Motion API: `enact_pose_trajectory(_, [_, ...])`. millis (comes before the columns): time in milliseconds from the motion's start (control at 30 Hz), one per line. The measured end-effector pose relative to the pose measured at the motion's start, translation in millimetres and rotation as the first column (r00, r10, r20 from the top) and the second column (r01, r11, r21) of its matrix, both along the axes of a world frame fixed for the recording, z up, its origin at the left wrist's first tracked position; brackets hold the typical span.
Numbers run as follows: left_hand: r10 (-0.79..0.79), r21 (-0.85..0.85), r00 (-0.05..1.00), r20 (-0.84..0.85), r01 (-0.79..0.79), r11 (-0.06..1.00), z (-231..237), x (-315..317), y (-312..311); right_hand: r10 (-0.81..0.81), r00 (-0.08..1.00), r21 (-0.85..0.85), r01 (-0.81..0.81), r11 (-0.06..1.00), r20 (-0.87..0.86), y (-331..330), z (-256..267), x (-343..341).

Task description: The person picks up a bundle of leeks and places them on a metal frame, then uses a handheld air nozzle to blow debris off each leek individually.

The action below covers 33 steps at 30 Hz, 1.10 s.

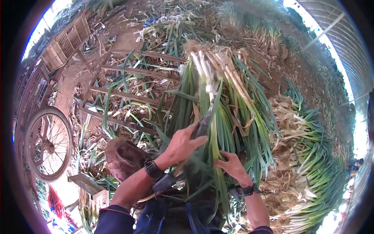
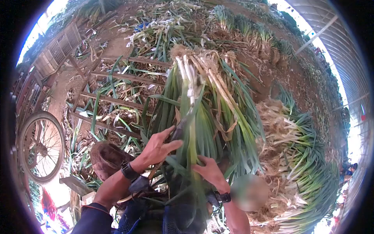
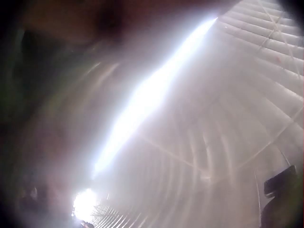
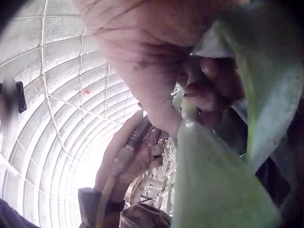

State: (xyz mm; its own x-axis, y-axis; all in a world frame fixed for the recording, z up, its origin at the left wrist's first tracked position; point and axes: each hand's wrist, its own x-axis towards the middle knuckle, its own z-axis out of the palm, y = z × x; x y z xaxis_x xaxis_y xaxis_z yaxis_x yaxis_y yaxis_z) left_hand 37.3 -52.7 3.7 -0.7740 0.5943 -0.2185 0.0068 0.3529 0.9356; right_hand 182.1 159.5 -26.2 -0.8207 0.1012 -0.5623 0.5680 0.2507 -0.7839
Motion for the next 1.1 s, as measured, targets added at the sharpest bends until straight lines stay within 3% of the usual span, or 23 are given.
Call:
enact_pose_trajectory(67, [-0.055, -0.007, 0.997, 0.047, 0.055, 0.998, 1.9, -1.0, -5.8, 0.020, 0.997, 0.018, -0.019, 1.000, -0.073, 1.2, -1.3, 1.3])
enact_pose_trajectory(133, [-0.131, -0.045, 0.990, -0.042, 0.130, 0.991, -2.7, -0.7, -12.2, 0.046, 0.998, 0.037, -0.045, 0.998, -0.038, 2.0, 0.5, 0.8])
enact_pose_trajectory(233, [-0.084, -0.117, 0.980, -0.178, 0.064, 0.991, -7.7, -11.0, -11.6, 0.074, 0.997, 0.070, -0.074, 0.995, 0.005, 0.7, 3.6, -0.6])
enact_pose_trajectory(367, [-0.105, -0.070, 0.993, -0.047, 0.101, 0.992, -8.3, -39.8, -11.9, 0.053, 0.999, 0.061, -0.053, 0.997, 0.009, -2.3, 5.7, -1.6])
enact_pose_trajectory(467, [-0.173, -0.025, 0.985, 0.002, 0.173, 0.985, -1.8, -54.1, -20.1, 0.005, 0.999, 0.141, -0.011, 0.990, 0.045, -16.1, 43.3, -17.2])
enact_pose_trajectory(533, [-0.182, -0.268, 0.978, -0.106, 0.149, 0.952, 2.7, -60.1, -28.8, -0.028, 1.000, 0.081, 0.027, 0.996, 0.006, -23.0, 61.1, -27.1])
enact_pose_trajectory(567, [-0.178, -0.259, 0.979, -0.101, 0.146, 0.955, -7.3, -64.1, -36.6, -0.070, 0.997, 0.012, 0.070, 0.997, -0.028, -27.1, 70.6, -32.2])
enact_pose_trajectory(633, [-0.127, 0.107, 0.983, -0.131, 0.141, 0.984, -34.5, -71.0, -57.6, 0.067, 0.987, 0.069, -0.057, 0.996, -0.145, -48.1, 91.1, -59.0])
enact_pose_trajectory(700, [0.180, 0.220, 0.980, -0.087, -0.157, 0.963, -21.9, -87.0, -80.0, 0.197, 0.958, 0.136, -0.171, 0.976, -0.209, -79.3, 103.3, -96.4])
enact_pose_trajectory(767, [0.553, 0.210, 0.833, -0.013, -0.538, 0.816, 0.3, -102.3, -106.2, 0.227, 0.857, 0.075, -0.217, 0.973, -0.463, -117.1, 80.8, -139.1])
enact_pose_trajectory(800, [0.657, 0.258, 0.734, -0.171, -0.610, 0.749, -6.8, -117.2, -124.3, 0.157, 0.867, -0.034, -0.196, 0.980, -0.472, -141.4, 71.5, -163.5])
enact_pose_trajectory(833, [0.723, 0.166, 0.642, -0.256, -0.707, 0.687, 11.2, -119.0, -137.7, 0.130, 0.842, -0.097, -0.210, 0.973, -0.523, -158.3, 51.8, -188.0])
enact_pose_trajectory(867, [0.790, 0.375, 0.549, -0.272, -0.696, 0.613, 1.7, -126.9, -143.8, 0.129, 0.819, 0.027, -0.138, 0.990, -0.559, -175.7, 26.6, -212.5])
enact_pose_trajectory(900, [0.791, 0.293, 0.525, -0.313, -0.740, 0.606, 4.2, -131.5, -153.6, 0.090, 0.860, 0.016, -0.095, 0.995, -0.503, -192.1, 7.3, -234.4])
enact_pose_trajectory(967, [0.799, 0.349, 0.521, -0.301, -0.720, 0.600, -5.5, -136.4, -158.1, 0.051, 0.898, 0.011, -0.052, 0.999, -0.438, -199.6, -26.8, -255.3])
enact_pose_trajectory(1000, [0.800, 0.348, 0.522, -0.295, -0.722, 0.599, -2.4, -134.9, -156.9, 0.170, 0.874, 0.105, -0.136, 0.985, -0.456, -196.6, -44.1, -260.3])
enact_pose_trajectory(1067, [0.676, 0.124, 0.686, -0.269, -0.672, 0.730, 10.3, -124.4, -145.4, 0.427, 0.815, 0.365, -0.288, 0.885, -0.392, -182.1, -40.7, -253.4])
enact_pose_trajectory(1100, [0.639, 0.198, 0.692, -0.336, -0.612, 0.766, 7.7, -118.0, -135.0, 0.569, 0.647, 0.579, -0.234, 0.781, -0.507, -156.9, -43.4, -244.5])
